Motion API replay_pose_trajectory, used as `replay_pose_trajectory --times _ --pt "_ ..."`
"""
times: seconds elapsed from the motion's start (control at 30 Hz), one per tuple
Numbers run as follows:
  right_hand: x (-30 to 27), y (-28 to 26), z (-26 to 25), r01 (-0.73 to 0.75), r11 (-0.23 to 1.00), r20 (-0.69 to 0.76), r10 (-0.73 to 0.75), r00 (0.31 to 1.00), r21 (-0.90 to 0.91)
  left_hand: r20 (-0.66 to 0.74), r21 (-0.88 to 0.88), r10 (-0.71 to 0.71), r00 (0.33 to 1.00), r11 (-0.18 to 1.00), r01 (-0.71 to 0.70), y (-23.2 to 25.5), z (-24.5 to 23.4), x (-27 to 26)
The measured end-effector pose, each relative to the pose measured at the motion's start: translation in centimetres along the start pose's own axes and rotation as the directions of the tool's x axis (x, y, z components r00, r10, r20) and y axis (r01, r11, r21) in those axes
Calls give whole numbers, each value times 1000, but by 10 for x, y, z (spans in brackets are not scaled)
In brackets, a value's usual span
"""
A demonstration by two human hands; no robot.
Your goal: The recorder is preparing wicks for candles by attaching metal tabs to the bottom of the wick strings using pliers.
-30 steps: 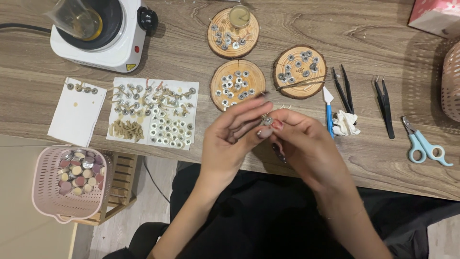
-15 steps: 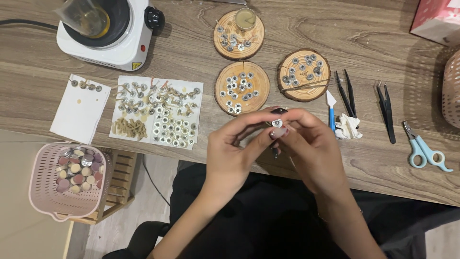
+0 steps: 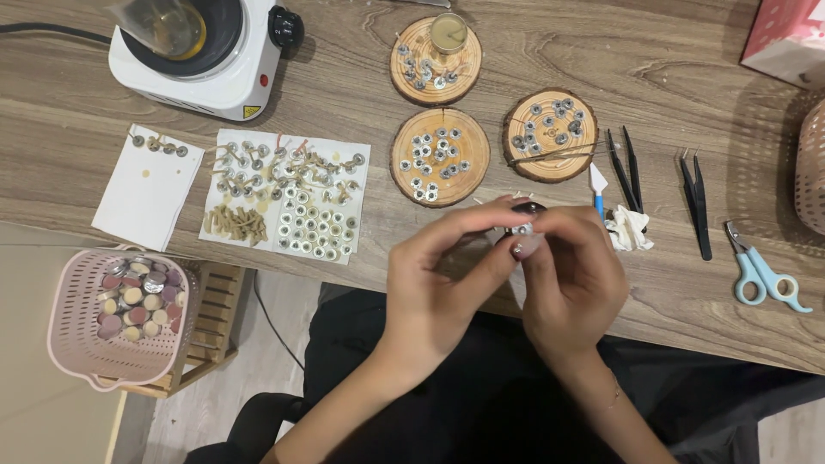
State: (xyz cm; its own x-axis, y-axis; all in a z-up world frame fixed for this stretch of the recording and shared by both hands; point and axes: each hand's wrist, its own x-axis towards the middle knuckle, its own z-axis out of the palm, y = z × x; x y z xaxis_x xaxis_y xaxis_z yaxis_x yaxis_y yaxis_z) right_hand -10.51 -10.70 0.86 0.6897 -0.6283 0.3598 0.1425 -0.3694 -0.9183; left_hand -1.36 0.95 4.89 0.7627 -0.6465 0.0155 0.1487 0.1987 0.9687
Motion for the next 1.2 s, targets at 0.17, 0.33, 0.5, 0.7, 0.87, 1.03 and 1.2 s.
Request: replay_pose_trajectory --times 0.17,0.33,0.5,0.7,0.87,1.03,1.2 --pt "-2 -1 1 96 986 -47 -103 994 -133 31 -154 82 996 985 -76 -11 4 -5" --pt "-1 -4 1 136 974 -42 -146 988 -181 38 -273 42 998 962 -30 -13 7 -5" --pt "0 -7 -1 104 981 -18 -108 994 -166 26 -192 112 993 976 -105 -18 6 -4" --pt "6 -12 -12 -105 991 139 93 986 80 27 59 88 996 994 -90 -11 -1 4" --pt "11 -6 -22 -262 932 241 203 949 249 80 92 89 993 991 -96 -9 -6 8" --pt "16 -6 -20 -341 869 257 260 931 359 95 -31 4 995 1000 -1 -6 -6 12" --pt "28 -18 -16 -196 980 166 196 966 -19 113 -142 -150 982 976 165 -15 -26 16"
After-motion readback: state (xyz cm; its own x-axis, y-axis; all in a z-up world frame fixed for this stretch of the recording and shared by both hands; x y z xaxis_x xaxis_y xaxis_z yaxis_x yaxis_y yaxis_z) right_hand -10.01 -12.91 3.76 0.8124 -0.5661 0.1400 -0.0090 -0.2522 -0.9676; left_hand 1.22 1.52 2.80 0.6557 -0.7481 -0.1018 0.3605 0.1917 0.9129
